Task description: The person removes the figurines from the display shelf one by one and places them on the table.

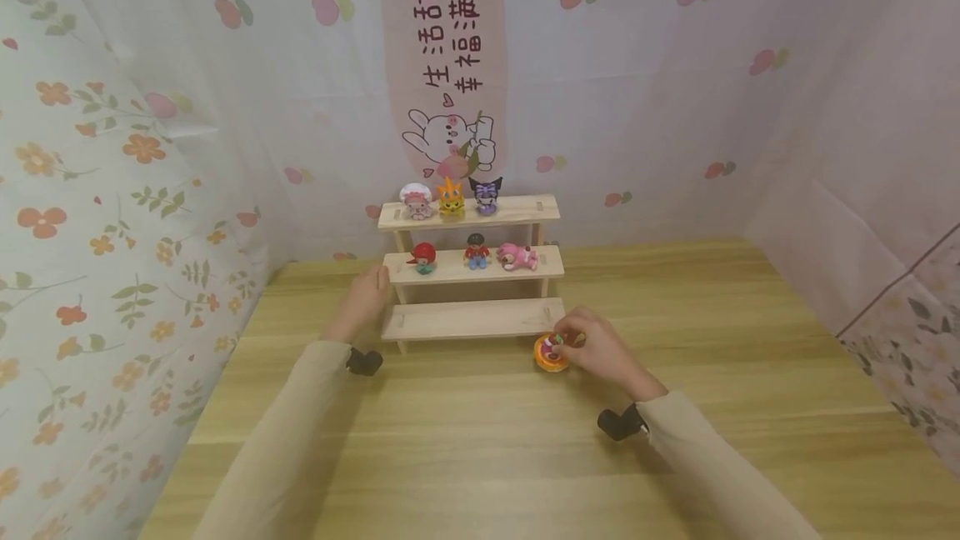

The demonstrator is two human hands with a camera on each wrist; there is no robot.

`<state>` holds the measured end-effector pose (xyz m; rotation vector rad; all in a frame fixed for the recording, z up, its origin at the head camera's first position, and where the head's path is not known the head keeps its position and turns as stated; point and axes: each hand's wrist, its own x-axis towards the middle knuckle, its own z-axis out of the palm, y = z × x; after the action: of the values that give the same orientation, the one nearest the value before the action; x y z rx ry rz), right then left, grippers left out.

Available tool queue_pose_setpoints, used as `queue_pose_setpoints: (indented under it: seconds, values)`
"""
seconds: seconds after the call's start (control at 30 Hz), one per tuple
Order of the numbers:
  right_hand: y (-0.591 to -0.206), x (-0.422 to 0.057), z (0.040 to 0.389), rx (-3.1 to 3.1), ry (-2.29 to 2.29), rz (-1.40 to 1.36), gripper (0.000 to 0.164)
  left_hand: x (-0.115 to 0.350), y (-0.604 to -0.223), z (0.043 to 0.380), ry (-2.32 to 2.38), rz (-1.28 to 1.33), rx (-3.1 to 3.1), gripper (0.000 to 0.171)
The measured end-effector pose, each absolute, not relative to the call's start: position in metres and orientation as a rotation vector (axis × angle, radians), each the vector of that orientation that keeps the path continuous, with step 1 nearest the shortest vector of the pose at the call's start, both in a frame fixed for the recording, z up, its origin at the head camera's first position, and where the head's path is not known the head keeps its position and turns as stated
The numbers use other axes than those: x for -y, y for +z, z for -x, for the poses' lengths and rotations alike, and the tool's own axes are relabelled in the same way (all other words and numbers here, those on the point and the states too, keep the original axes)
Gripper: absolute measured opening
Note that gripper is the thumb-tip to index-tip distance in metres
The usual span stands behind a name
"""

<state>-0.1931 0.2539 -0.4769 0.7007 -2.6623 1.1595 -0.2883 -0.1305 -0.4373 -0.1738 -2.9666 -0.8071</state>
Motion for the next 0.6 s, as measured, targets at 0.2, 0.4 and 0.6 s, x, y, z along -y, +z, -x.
queue_pose_setpoints:
  seconds: [0.2, 0.4, 0.6]
  values:
    - [-0.4775, -0.2537, 0.1919, 2.686, 1.128, -0.671, 0.02, 0.1321, -0.4387, 0.2904, -0.807, 0.191, 2.952, 0.046]
    - [-0.4776, -0.2539, 0.1924, 2.698, 1.119, -0.67, 0.02, 0.1332, -0.4392, 0.2906, -0.809, 0.18, 2.962, 0.046]
    - [-0.4797, -0.2545, 0.1916, 2.708, 1.085, -0.672, 0.019, 0.1324, -0.4377, 0.2895, -0.806, 0.188, 2.981, 0.046]
